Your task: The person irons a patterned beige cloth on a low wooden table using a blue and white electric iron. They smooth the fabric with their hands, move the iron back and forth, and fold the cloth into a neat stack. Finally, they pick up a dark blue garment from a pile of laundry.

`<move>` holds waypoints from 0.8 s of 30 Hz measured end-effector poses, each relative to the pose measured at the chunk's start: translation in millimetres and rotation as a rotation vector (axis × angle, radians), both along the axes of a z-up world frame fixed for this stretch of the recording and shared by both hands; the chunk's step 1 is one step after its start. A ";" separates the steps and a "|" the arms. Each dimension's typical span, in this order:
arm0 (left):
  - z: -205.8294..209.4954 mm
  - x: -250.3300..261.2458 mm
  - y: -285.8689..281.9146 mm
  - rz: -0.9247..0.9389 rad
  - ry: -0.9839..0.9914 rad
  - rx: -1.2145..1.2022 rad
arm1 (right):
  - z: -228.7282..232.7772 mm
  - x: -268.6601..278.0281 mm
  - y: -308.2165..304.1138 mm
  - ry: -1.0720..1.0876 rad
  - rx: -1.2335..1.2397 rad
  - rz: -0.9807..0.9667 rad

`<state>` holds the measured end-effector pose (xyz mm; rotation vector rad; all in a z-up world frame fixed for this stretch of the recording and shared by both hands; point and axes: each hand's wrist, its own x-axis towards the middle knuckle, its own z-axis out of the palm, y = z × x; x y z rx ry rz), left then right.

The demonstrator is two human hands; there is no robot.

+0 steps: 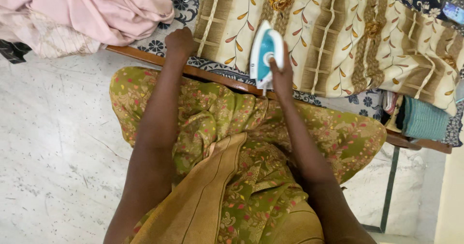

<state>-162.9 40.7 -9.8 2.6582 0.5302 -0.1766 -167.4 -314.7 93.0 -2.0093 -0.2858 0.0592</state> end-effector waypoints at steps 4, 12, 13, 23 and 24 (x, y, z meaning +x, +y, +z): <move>5.9 0.4 1.9 0.031 0.015 0.010 | 13.1 -20.1 102.2 0.211 -0.183 0.138; -6.6 -9.1 12.9 0.011 -0.064 -0.030 | 7.9 35.6 114.8 -0.088 -0.157 0.301; -5.3 -8.9 11.3 0.012 -0.038 -0.043 | 5.3 50.8 103.8 -0.041 -0.135 0.261; -1.1 -3.3 10.3 -0.007 0.055 0.011 | -35.5 179.0 -144.3 -0.219 -0.004 -0.246; -1.7 -2.1 8.5 -0.014 0.061 0.034 | -38.7 179.9 -165.9 -0.257 0.009 -0.260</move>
